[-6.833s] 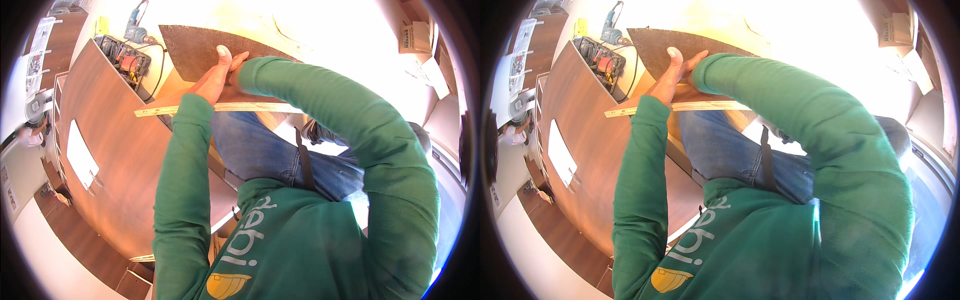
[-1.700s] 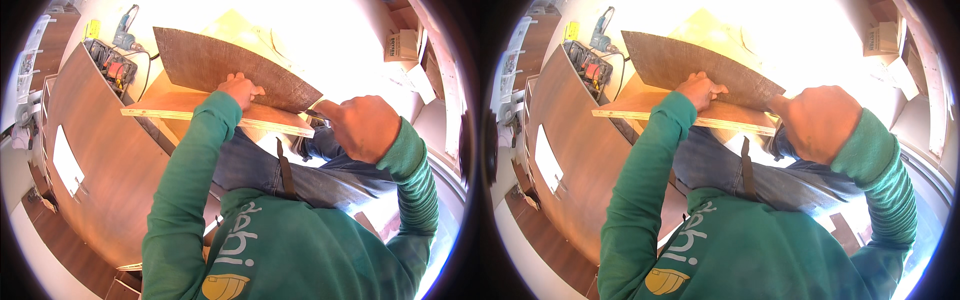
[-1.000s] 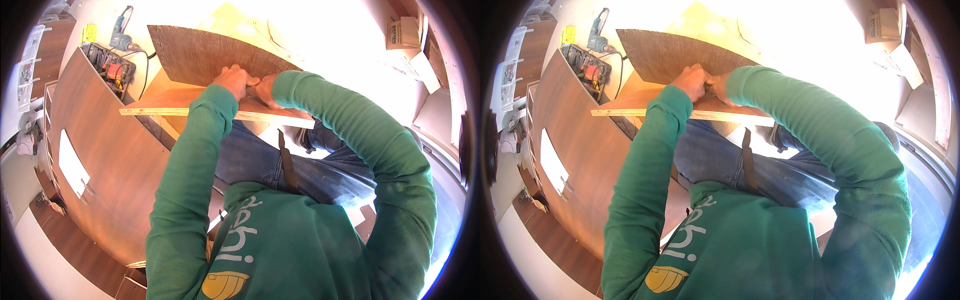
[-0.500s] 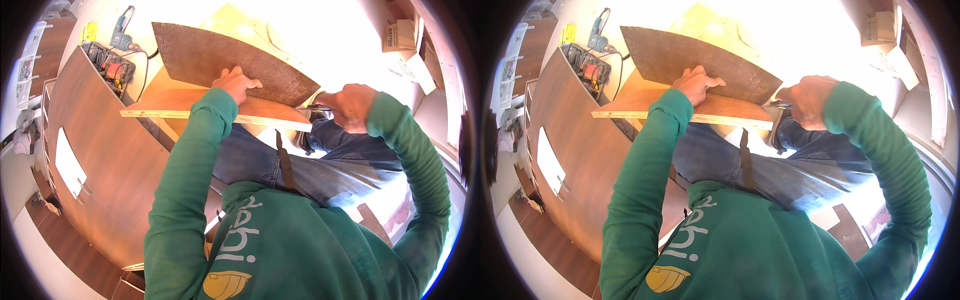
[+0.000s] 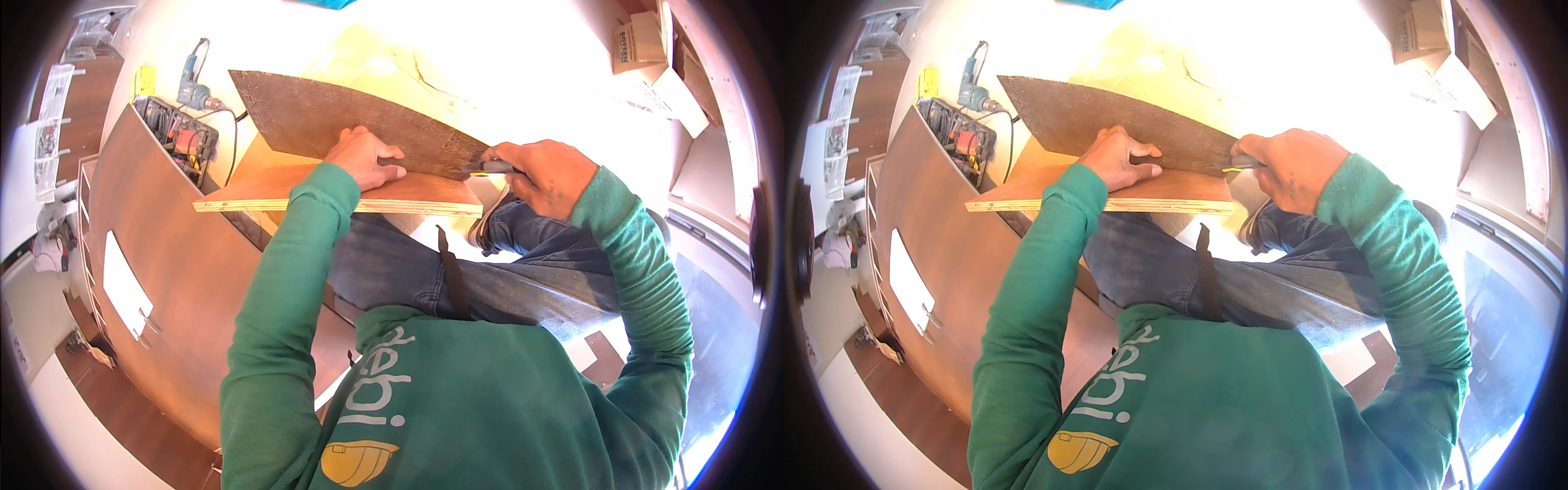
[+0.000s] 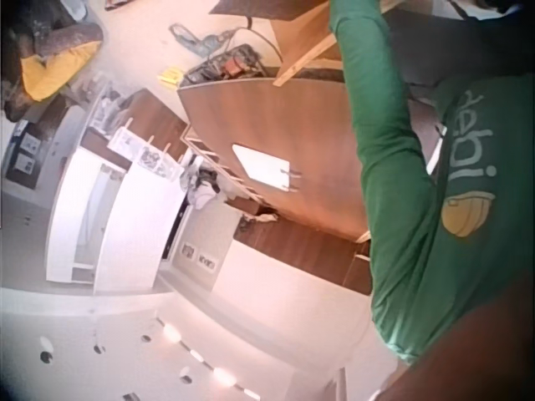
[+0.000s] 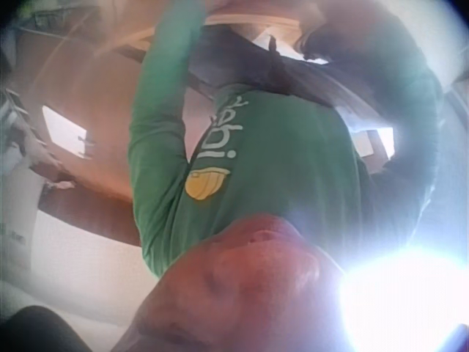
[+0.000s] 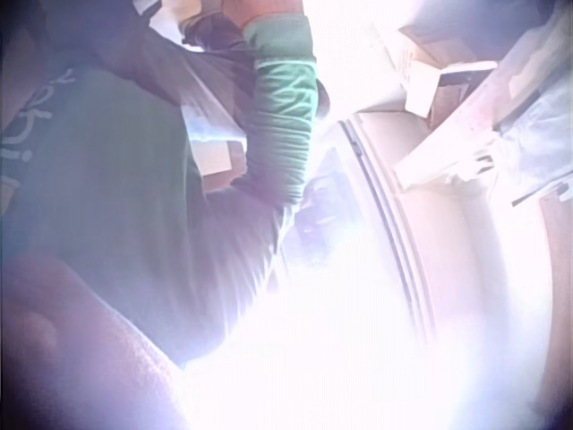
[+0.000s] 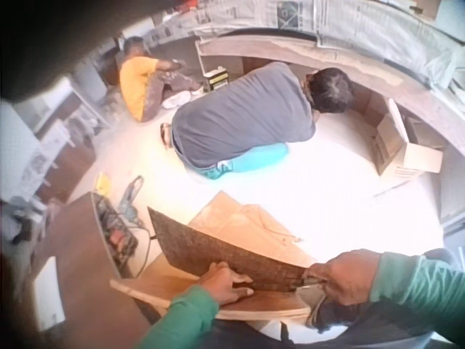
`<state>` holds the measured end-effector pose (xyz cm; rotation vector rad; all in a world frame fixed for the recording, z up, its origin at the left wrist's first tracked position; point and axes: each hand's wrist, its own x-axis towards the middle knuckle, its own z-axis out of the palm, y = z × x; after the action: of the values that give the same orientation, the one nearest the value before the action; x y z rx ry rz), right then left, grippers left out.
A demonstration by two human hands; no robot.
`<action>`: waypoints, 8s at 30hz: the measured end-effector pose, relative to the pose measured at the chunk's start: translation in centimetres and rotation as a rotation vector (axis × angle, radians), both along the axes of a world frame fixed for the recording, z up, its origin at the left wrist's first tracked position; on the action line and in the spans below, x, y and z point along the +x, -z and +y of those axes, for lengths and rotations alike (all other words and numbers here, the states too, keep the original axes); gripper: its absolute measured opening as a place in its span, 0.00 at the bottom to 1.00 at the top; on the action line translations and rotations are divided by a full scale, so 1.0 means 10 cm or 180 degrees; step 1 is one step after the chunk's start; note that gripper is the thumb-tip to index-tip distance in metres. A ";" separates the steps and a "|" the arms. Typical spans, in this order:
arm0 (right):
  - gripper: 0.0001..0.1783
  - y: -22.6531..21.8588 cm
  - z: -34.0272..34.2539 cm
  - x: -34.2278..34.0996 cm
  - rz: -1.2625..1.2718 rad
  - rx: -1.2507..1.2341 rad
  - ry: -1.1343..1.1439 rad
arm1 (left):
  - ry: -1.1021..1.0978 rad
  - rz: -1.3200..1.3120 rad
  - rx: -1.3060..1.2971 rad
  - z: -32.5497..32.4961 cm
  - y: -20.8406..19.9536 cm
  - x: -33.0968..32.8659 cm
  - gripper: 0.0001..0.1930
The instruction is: The person uses a utility knife to cut a piece of laminate flooring along a straight edge. They then handle white cabinet doors, attaching metal hinges to them.
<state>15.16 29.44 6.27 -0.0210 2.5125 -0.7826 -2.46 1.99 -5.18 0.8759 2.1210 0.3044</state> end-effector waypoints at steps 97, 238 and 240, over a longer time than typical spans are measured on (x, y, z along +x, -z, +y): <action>0.35 0.31 -0.33 -0.42 -0.1082 0.0147 -0.0822 | 0.1471 0.0254 -0.0156 0.27 0.04 -0.04 0.42; 0.27 -0.23 -0.19 -0.03 -0.0466 0.0350 -0.0473 | 0.0206 -0.0788 0.0185 0.27 0.16 -0.09 0.46; 0.26 0.04 -0.24 0.01 -0.0495 0.0141 -0.0377 | 0.0208 -0.0721 0.0203 0.27 0.17 -0.08 0.46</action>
<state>15.28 27.09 5.82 -0.0894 2.3573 -0.6547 -3.29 4.70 -6.85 0.9013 1.8790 0.4192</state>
